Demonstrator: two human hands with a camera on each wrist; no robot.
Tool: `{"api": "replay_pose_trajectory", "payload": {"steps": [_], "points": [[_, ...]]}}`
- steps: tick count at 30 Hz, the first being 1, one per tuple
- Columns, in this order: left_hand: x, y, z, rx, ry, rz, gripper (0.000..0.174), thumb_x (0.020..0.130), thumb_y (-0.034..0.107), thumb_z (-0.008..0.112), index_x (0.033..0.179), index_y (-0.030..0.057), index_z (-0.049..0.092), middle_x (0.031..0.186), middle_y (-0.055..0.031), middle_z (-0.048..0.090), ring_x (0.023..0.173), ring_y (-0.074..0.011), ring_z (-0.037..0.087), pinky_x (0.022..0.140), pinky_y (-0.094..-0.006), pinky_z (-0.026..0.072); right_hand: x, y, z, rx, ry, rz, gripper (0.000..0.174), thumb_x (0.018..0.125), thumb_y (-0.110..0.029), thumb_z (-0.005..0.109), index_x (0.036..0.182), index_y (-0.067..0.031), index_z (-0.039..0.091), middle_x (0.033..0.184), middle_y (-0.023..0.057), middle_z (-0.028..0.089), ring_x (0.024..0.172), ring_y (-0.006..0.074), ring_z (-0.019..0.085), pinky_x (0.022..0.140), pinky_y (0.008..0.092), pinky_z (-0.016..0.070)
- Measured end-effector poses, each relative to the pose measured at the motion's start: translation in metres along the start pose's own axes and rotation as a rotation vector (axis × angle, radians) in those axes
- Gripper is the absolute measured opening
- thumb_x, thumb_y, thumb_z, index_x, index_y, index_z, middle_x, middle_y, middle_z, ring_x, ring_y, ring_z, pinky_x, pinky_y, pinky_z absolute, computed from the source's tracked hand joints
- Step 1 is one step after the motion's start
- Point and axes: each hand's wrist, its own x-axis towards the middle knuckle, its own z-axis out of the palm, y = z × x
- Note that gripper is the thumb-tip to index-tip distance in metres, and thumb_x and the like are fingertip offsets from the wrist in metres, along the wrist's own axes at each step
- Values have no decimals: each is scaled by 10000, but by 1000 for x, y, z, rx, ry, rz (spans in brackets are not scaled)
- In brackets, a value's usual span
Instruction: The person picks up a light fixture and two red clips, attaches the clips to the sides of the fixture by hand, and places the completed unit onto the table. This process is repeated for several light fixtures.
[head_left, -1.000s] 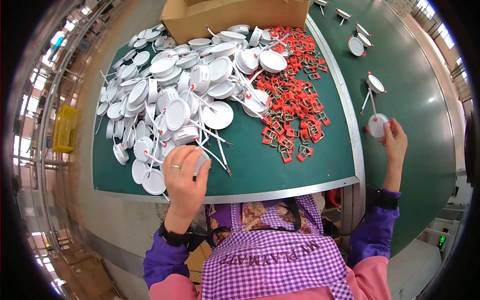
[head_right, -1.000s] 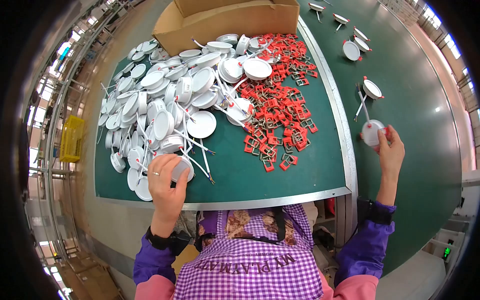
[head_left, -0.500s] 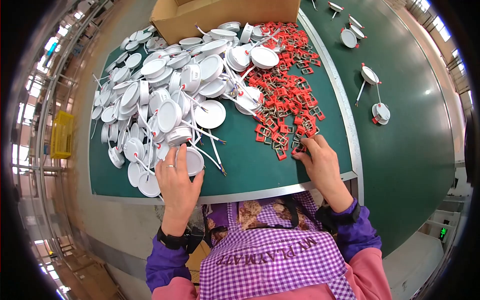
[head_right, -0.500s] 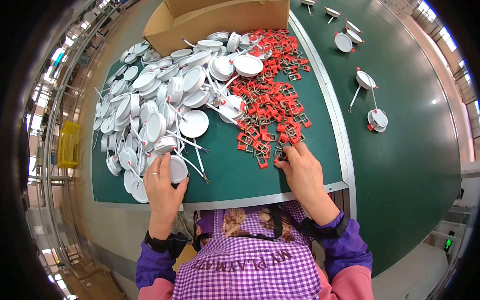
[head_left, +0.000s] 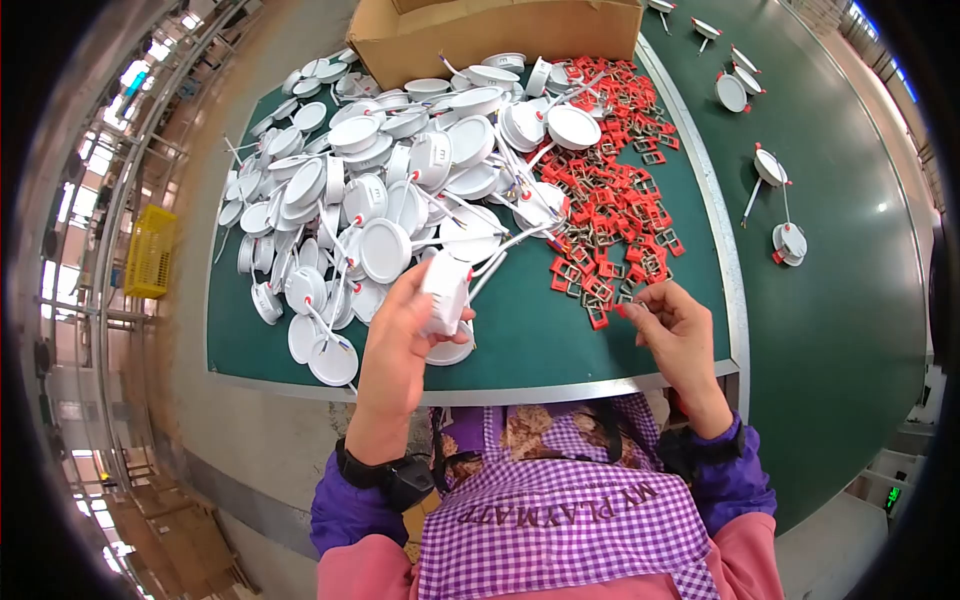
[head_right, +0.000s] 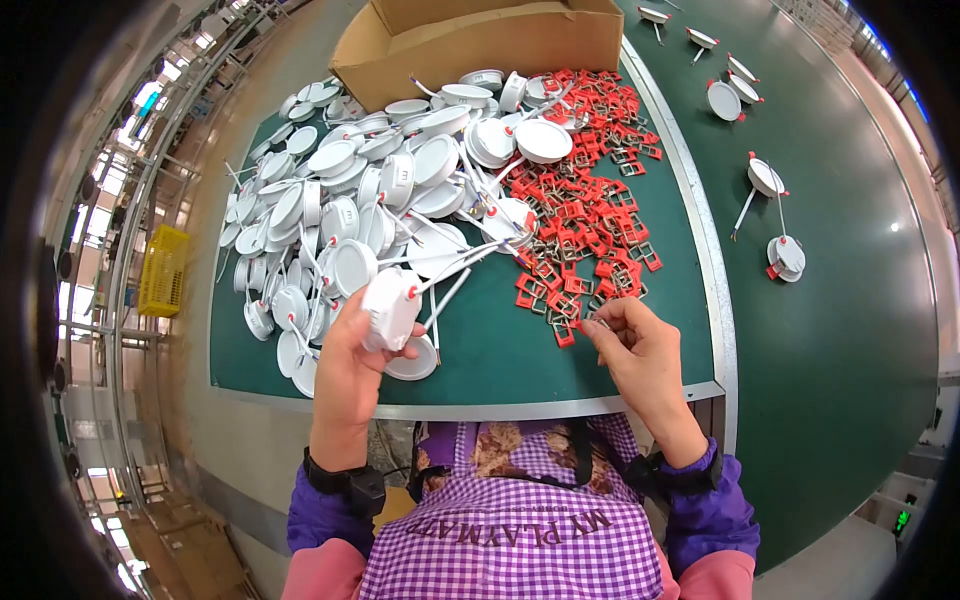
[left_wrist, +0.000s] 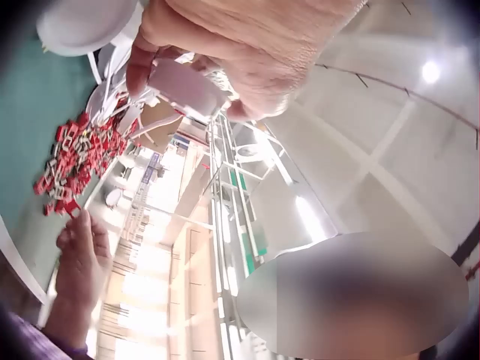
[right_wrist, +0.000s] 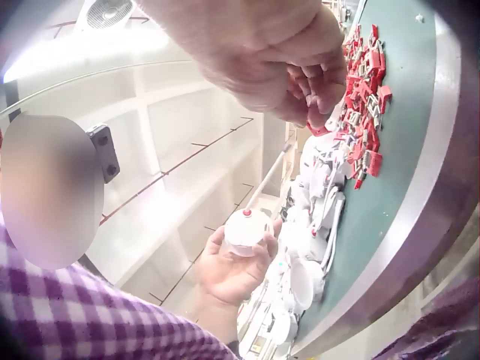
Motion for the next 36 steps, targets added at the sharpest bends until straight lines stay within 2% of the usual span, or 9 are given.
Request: {"api": "replay_pose_trajectory", "payload": {"steps": [1,3,7,9,12,16,24,26,36], "points": [[5,-1,-2,1,3,6,492,889,233,489,1297,-29,402,1179,-238,542,978,-259,603,809,-346,503,0,-2,1,2,-4,-5,103,824,-49,663,852,11,584,675,1,568,570,40,509,486,196,413],[13,-3,-4,-489,-156,-92,567,912,366,401,1328,-19,376,1252,-294,481,984,-341,603,797,-398,519,-1,-8,4,117,19,-14,96,829,-47,660,848,14,588,684,-4,571,578,38,513,494,193,413],[17,-14,10,-757,-139,-203,622,919,416,453,1340,-28,340,1327,-329,386,1149,-411,501,872,-427,506,-4,-16,6,132,8,-60,88,832,-48,658,844,12,595,702,-2,587,588,39,523,504,188,415],[16,-23,14,-609,-187,-201,593,908,331,535,1339,-26,337,1341,-310,379,1203,-386,462,913,-419,490,-5,-20,11,81,44,-120,83,827,-46,661,860,7,606,716,1,602,596,41,536,518,185,418],[15,-37,32,-525,-73,-188,477,879,108,590,1299,-5,393,1246,-181,515,1143,-271,525,907,-362,485,-2,-26,23,139,100,-159,84,815,-38,664,861,12,615,715,3,610,591,43,542,523,188,421],[22,-60,44,-418,-55,-138,353,868,117,627,1185,50,489,1094,-29,595,980,-143,573,798,-278,464,-2,-30,35,-61,127,-291,85,782,-9,667,841,24,617,695,38,608,571,61,558,513,206,439],[19,-67,66,-335,11,-108,356,848,-2,612,1177,42,482,1108,-86,589,992,-176,596,811,-328,519,-6,-21,47,-213,192,-461,106,787,-19,677,872,9,620,714,87,614,583,146,607,521,252,467],[19,-71,67,-266,16,-4,326,830,1,648,1128,28,518,1075,-62,598,985,-145,590,840,-271,486,-8,-21,48,-325,172,-540,118,803,-20,662,906,5,610,733,106,615,597,182,619,530,274,481],[18,-77,71,-127,-24,123,271,846,6,639,1097,3,539,1035,-61,617,928,-105,592,823,-237,479,-9,-23,53,-244,167,-442,96,838,-14,620,925,9,589,745,118,615,614,195,643,535,282,493]]}}
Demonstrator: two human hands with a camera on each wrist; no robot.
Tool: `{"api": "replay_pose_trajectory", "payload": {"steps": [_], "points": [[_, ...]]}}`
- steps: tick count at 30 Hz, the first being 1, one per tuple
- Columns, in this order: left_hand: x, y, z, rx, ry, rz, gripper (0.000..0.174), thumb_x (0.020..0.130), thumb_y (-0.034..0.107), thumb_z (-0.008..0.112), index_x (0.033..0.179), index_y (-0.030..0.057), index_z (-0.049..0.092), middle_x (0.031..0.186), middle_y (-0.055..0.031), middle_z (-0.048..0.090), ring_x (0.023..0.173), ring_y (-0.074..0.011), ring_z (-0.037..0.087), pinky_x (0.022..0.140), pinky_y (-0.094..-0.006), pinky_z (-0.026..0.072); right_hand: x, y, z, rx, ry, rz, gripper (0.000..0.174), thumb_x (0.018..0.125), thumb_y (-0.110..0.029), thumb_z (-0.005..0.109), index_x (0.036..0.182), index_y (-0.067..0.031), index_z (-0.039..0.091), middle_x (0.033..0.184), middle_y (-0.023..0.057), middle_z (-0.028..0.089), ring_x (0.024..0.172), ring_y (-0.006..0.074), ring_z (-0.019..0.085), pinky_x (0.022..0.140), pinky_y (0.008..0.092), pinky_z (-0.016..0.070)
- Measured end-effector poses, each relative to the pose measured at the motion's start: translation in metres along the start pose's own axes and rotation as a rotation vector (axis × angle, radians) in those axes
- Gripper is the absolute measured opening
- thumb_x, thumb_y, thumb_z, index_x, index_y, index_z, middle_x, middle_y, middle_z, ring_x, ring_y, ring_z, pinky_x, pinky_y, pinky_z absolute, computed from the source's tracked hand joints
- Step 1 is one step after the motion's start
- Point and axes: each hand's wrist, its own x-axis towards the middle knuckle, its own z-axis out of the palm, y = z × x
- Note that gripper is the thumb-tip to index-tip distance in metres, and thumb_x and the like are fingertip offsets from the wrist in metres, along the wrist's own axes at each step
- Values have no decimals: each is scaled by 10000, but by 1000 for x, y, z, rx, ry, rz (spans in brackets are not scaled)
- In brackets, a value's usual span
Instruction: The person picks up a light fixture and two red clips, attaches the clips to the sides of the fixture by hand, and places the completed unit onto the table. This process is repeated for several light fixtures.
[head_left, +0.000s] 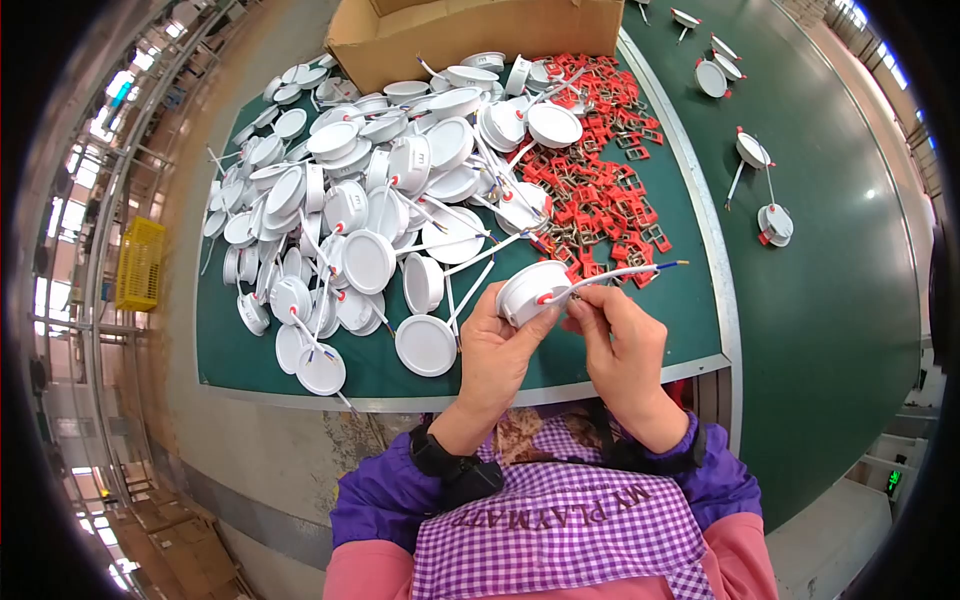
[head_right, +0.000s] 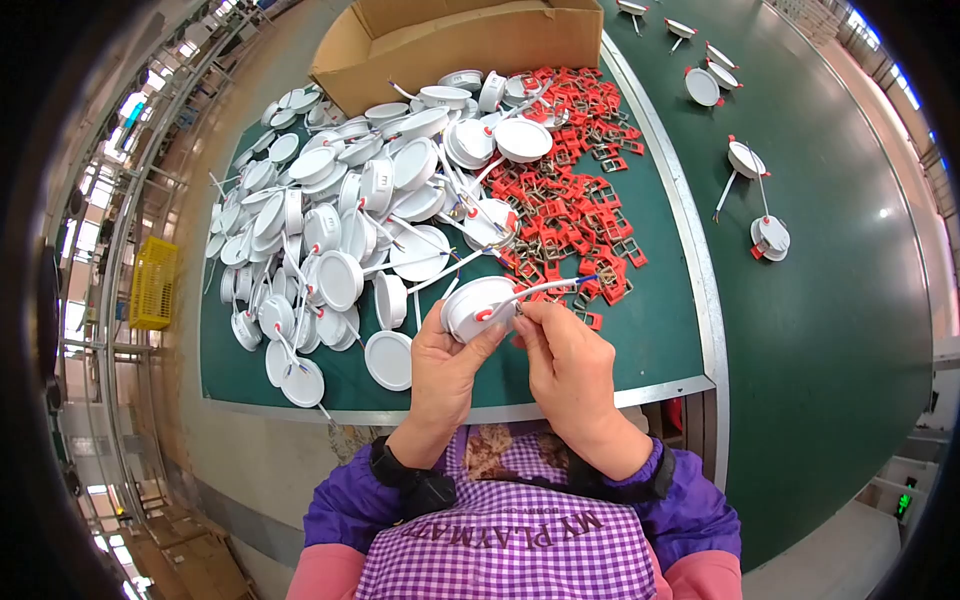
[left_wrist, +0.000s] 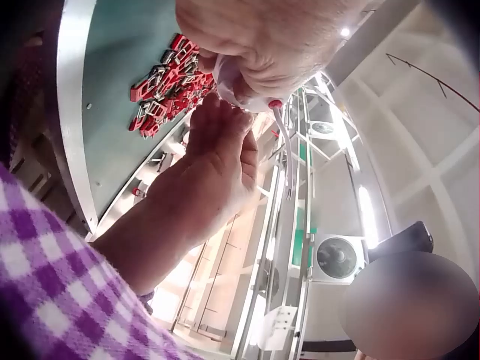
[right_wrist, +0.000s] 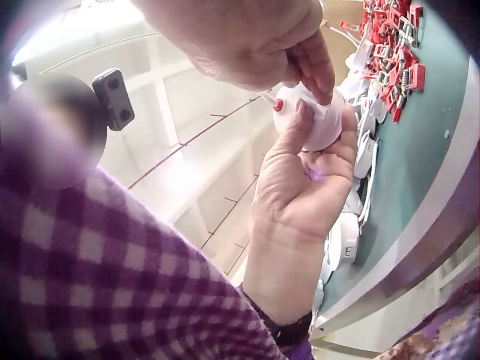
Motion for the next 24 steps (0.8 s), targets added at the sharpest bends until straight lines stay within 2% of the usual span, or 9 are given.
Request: {"api": "replay_pose_trajectory", "payload": {"steps": [6,8,9,11,12,19,21,23,24], "points": [[-3,4,-5,-5,-21,-1,286,842,16,650,1104,3,537,1031,-54,615,942,-105,588,824,-233,472,2,7,-2,213,-60,155,89,838,1,618,921,16,590,773,91,635,655,136,647,565,236,496],[-3,7,-7,-21,-49,-56,291,839,23,656,1104,6,537,1038,-55,612,956,-110,584,839,-241,466,4,10,-7,405,-122,314,165,830,1,634,985,13,581,820,87,655,720,120,654,596,227,502],[-2,9,-7,-20,-48,-58,291,839,23,656,1104,6,537,1038,-55,612,956,-110,584,839,-241,466,6,7,-10,405,-123,317,165,830,1,634,985,13,581,820,87,655,720,120,654,596,227,502],[-2,14,-5,-29,-87,-34,287,839,29,657,1100,7,538,1043,-56,610,961,-113,581,847,-250,465,15,-1,-19,493,-155,438,263,828,-2,642,1073,18,547,895,110,659,775,130,657,621,231,510],[-1,17,-3,-31,-87,-33,287,839,29,657,1100,7,538,1043,-56,610,961,-113,581,847,-250,465,18,-1,-24,505,-245,451,316,839,-9,634,1126,30,508,954,134,651,792,148,660,650,241,525],[2,23,-2,-31,-109,-100,307,838,22,652,1120,8,531,1052,-48,604,969,-115,580,854,-260,472,24,1,-23,560,-229,439,317,845,-14,626,1133,39,504,940,129,649,776,160,656,671,259,546],[2,26,-7,-11,-110,-118,317,835,19,654,1126,8,527,1054,-47,602,970,-115,579,854,-262,473,28,8,-30,605,-414,568,341,848,-15,623,1159,44,496,923,131,650,768,157,647,664,258,546],[8,33,-12,11,-134,-119,327,830,5,652,1130,7,523,1053,-48,600,968,-115,578,850,-261,476,25,18,-33,563,-440,551,363,833,-14,636,1172,16,511,895,117,651,753,129,641,628,248,527],[10,36,-19,54,-160,-113,337,821,-1,657,1129,3,521,1057,-55,598,972,-121,581,846,-264,480,23,27,-33,321,-446,391,374,813,-20,647,1168,-13,528,861,114,647,732,150,639,620,268,516]]}}
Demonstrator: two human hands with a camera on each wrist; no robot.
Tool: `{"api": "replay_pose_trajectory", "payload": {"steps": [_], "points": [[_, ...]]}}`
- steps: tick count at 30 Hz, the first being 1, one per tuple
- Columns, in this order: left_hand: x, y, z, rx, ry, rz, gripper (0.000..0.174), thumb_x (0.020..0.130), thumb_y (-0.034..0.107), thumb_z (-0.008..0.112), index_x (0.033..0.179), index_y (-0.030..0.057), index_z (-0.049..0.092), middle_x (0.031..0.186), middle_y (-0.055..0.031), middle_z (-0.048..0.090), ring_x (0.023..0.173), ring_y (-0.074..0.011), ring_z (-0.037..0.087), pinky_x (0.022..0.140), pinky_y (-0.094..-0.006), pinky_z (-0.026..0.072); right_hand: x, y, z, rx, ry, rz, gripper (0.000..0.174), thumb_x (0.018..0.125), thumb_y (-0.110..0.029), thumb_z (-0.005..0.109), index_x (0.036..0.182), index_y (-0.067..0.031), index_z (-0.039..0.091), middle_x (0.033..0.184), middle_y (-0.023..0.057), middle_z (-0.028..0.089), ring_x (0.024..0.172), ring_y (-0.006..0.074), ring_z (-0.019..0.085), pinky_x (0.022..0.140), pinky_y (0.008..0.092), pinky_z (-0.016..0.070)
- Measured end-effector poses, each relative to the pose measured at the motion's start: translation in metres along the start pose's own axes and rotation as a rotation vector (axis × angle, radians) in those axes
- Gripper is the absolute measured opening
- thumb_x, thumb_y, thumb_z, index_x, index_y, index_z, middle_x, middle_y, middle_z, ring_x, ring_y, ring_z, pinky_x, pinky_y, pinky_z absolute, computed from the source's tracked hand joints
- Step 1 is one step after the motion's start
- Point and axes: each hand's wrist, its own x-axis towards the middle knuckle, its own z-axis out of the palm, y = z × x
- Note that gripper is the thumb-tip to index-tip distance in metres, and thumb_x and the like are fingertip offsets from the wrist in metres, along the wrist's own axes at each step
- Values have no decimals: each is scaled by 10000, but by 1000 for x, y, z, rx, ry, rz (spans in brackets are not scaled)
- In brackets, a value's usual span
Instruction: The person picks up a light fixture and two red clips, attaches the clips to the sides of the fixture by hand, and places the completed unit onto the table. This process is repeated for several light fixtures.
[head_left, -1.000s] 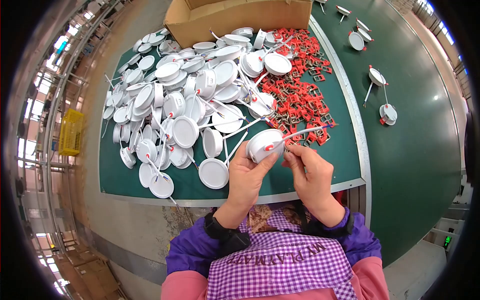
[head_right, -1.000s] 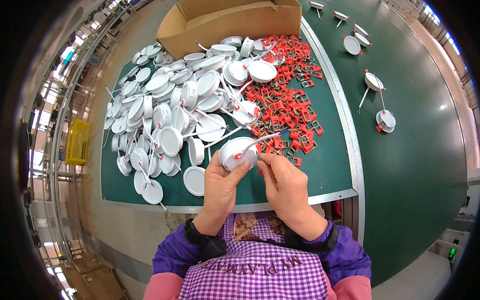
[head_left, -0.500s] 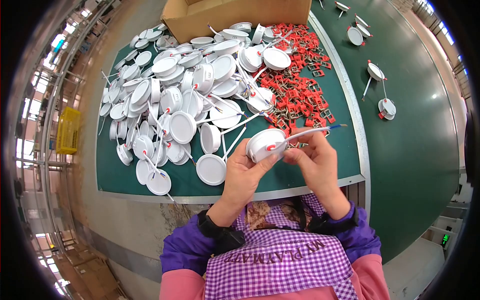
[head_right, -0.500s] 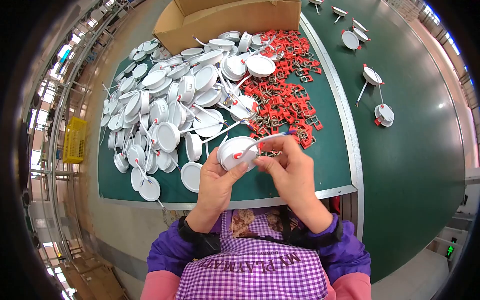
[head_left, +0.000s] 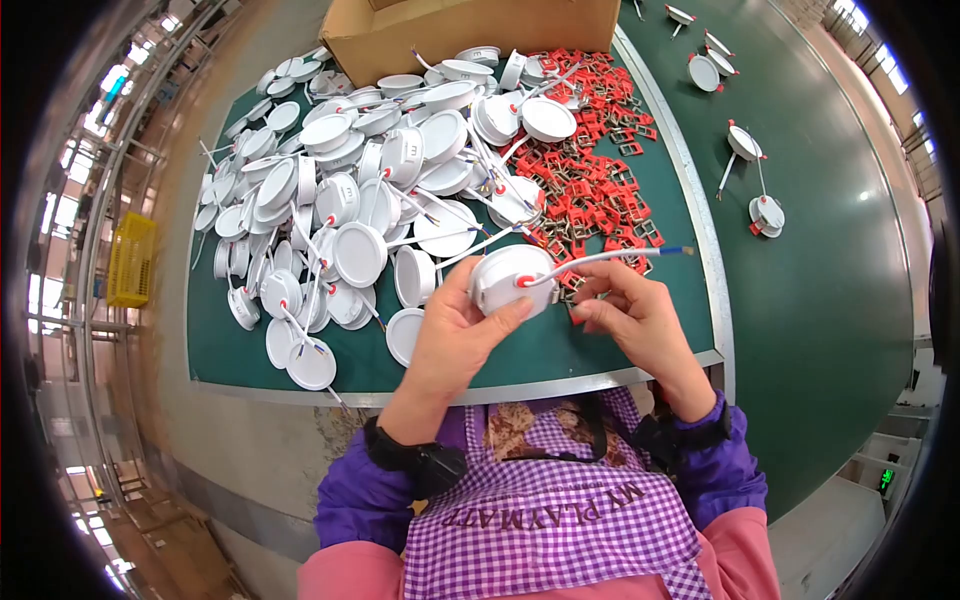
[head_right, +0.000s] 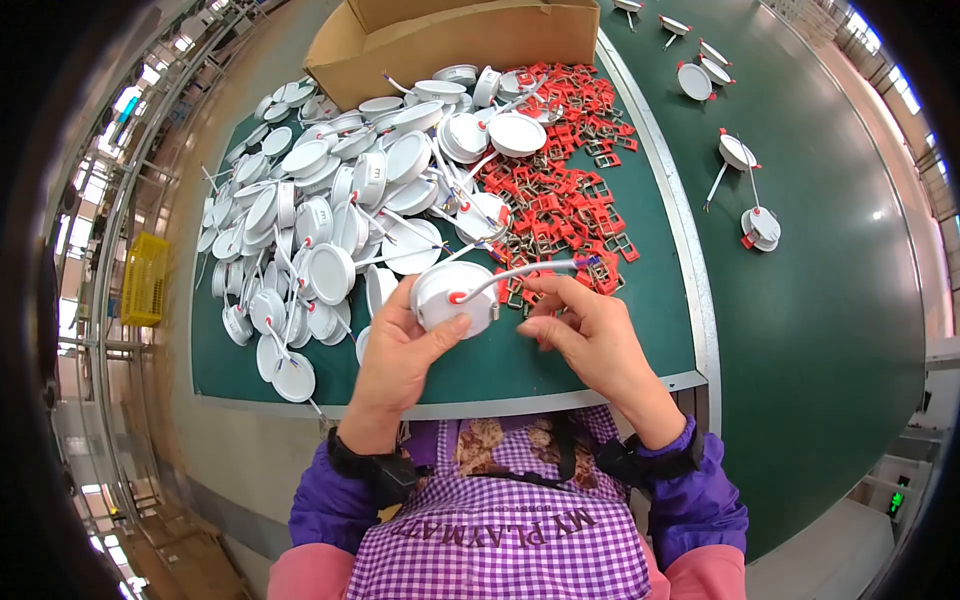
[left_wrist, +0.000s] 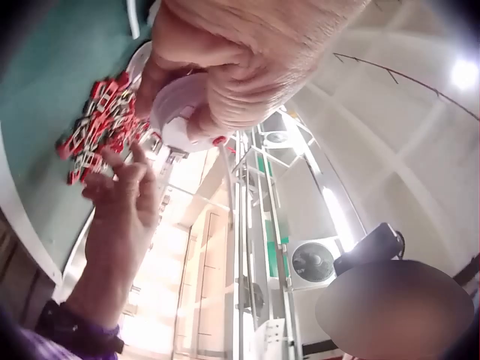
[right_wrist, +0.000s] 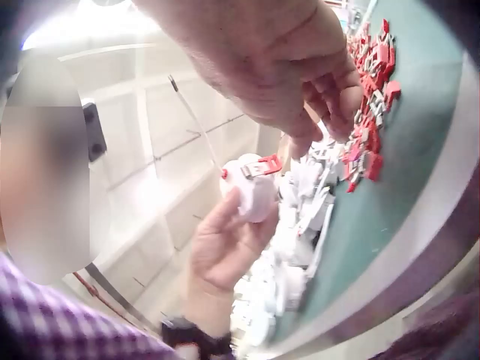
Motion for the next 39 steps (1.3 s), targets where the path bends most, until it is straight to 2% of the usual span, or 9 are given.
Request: {"api": "replay_pose_trajectory", "payload": {"steps": [2,6,12,19,25,28,31,35,39], "points": [[-2,7,-7,70,-11,-10,378,805,-14,665,1148,-5,506,1069,-70,601,977,-140,589,869,-283,477,3,28,-7,-572,37,-277,394,754,-55,670,1135,-93,579,817,120,598,718,267,616,630,358,490],[-7,9,-21,143,24,-9,418,781,-15,680,1156,-13,494,1090,-104,602,976,-171,604,894,-308,476,-3,15,2,-837,5,-177,351,743,-81,667,1084,-112,590,887,129,535,778,336,595,661,416,485],[-8,2,-24,-424,99,-116,378,836,76,635,1176,20,478,1084,-93,597,993,-201,602,857,-360,503,-1,21,3,-822,-11,-203,298,746,-102,675,1030,-98,585,868,128,550,773,345,592,663,429,480],[-7,-12,-20,-392,72,-233,283,868,123,618,1120,65,504,1027,-70,620,927,-181,628,805,-362,534,9,30,-3,-667,31,-132,190,766,-120,677,938,-60,620,814,134,571,748,340,587,654,419,471],[-7,-16,-16,-343,62,-229,230,863,94,626,1070,68,527,992,-60,631,902,-161,633,769,-328,540,11,29,-3,-690,244,-342,126,805,-84,642,916,-39,606,775,123,563,701,294,592,610,371,469],[-4,-18,-10,-223,75,-238,234,861,89,631,1069,59,528,985,-57,632,891,-148,634,756,-306,540,15,22,-2,-399,336,-299,97,842,-28,606,897,-3,529,726,79,560,648,182,612,561,285,465],[0,-20,-4,-116,45,-220,248,860,85,635,1078,41,524,977,-59,633,871,-136,634,747,-282,538,10,9,5,-105,274,-131,96,836,-40,624,888,1,554,711,82,593,589,162,618,530,263,475],[3,-20,5,-118,39,-243,270,851,79,648,1083,24,522,971,-58,634,850,-125,633,733,-265,535,3,-7,12,-179,220,-116,104,827,-57,642,886,7,585,702,99,618,556,150,626,512,256,486],[3,-21,9,-81,24,-207,287,840,75,663,1086,18,525,966,-56,634,846,-112,625,716,-243,523,-5,-7,15,-424,250,-348,150,805,-52,653,936,8,611,759,120,632,633,223,639,550,304,492]]}}
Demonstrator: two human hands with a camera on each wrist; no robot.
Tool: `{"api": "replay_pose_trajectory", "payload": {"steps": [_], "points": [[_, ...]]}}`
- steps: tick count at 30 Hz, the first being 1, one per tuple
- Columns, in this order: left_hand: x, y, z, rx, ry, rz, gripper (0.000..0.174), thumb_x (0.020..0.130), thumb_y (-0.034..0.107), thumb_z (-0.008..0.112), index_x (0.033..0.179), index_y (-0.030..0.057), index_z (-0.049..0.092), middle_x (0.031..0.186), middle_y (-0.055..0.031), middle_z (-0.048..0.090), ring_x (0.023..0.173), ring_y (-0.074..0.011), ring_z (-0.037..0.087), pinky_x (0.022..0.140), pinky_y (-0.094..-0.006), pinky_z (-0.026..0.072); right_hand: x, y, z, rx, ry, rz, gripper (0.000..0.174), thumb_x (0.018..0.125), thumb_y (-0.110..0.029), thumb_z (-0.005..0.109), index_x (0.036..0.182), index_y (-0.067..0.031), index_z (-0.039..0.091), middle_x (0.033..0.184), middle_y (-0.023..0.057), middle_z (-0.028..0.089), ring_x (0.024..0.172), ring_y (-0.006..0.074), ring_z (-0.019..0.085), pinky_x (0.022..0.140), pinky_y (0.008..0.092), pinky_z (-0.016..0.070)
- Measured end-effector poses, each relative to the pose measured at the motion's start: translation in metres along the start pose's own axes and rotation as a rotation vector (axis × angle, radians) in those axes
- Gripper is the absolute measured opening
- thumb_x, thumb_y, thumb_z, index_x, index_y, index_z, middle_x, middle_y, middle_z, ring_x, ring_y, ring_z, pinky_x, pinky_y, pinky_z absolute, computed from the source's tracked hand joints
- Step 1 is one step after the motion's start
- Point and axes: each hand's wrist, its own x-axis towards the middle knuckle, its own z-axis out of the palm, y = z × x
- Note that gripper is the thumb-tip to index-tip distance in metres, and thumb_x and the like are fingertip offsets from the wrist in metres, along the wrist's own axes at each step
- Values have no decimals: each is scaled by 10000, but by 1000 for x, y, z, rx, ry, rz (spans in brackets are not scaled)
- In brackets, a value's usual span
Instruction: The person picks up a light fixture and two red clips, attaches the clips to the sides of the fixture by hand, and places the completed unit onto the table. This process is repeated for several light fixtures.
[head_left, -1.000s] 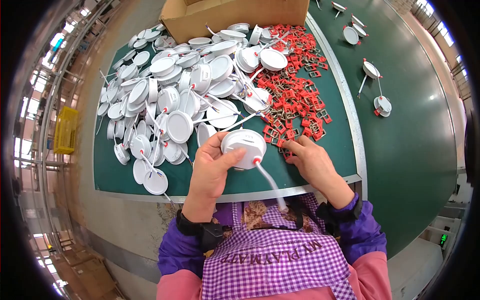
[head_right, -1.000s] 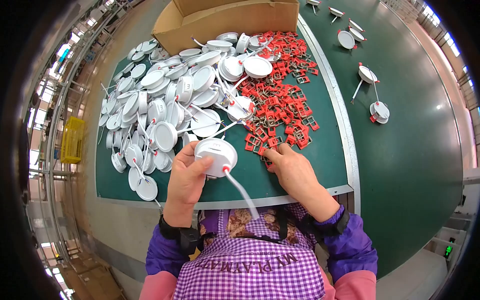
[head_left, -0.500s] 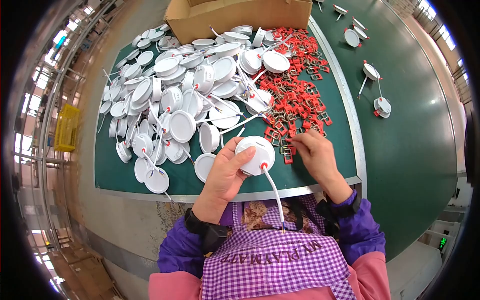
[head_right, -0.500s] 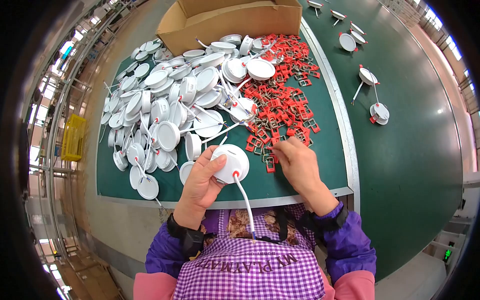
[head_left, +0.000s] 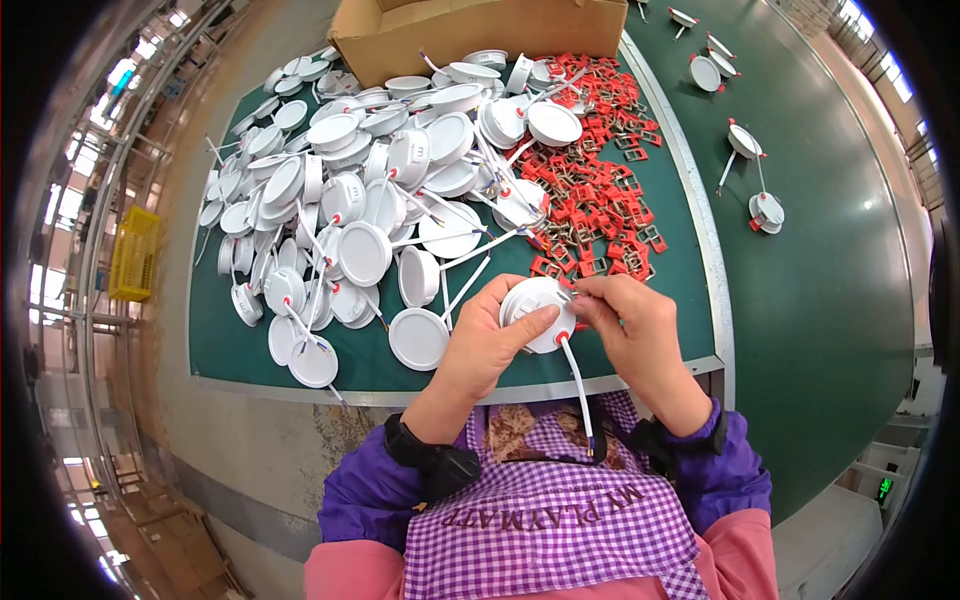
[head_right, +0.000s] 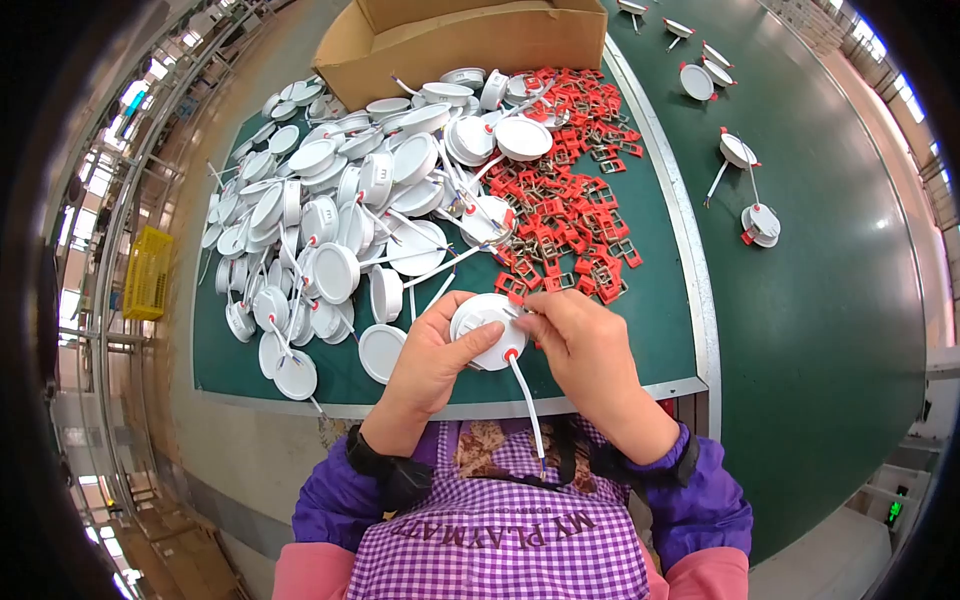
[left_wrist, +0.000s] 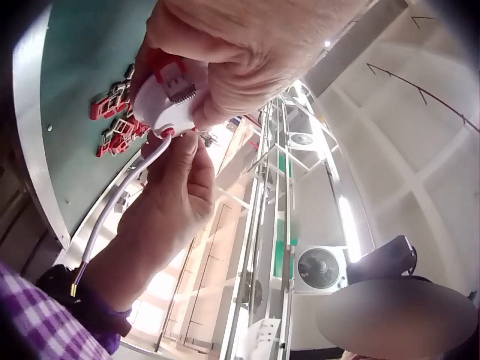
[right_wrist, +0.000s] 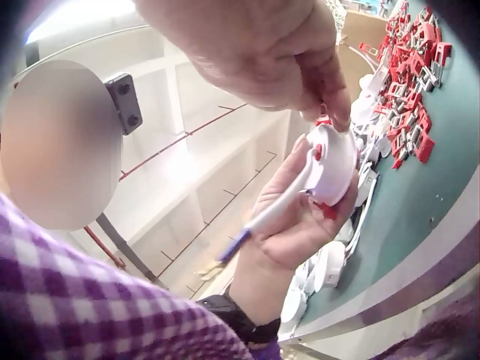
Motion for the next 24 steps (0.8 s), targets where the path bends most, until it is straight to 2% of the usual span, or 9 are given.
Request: {"api": "replay_pose_trajectory", "payload": {"steps": [3,10,12,20,22,24], "points": [[-1,-1,0,52,6,23,290,837,80,669,1082,16,528,960,-53,633,839,-102,618,713,-232,515,-6,-12,-6,-53,-59,-47,177,811,10,604,988,-2,603,860,136,627,718,265,640,607,333,502],[-2,-1,6,322,20,140,278,841,106,671,1066,13,535,933,-42,623,822,-84,603,716,-224,506,-12,-13,-7,-50,-9,-104,233,775,62,582,999,0,591,836,136,622,710,297,634,610,344,513],[-3,2,10,377,23,167,274,844,109,669,1063,11,538,933,-43,623,821,-82,601,714,-223,506,-13,-16,-9,-172,-33,-137,245,765,68,567,1002,3,582,837,136,611,711,304,630,605,356,514],[-6,-11,16,487,84,274,270,835,108,677,1047,-1,552,934,-45,627,799,-81,602,683,-225,497,-16,-15,-6,-270,-97,-132,227,757,54,552,978,5,565,863,142,596,708,313,617,602,373,509],[-8,-5,20,658,107,337,256,824,95,680,1036,6,567,911,-51,634,784,-85,600,671,-232,488,-17,-16,-5,-285,-86,-138,219,757,51,556,971,4,565,855,143,594,703,314,615,601,375,508],[-8,-5,20,684,114,360,255,819,88,681,1035,9,571,899,-54,636,779,-88,600,666,-235,485,-17,-15,-4,-258,-67,-130,211,762,48,558,968,7,566,851,144,594,697,315,612,595,381,505]]}}
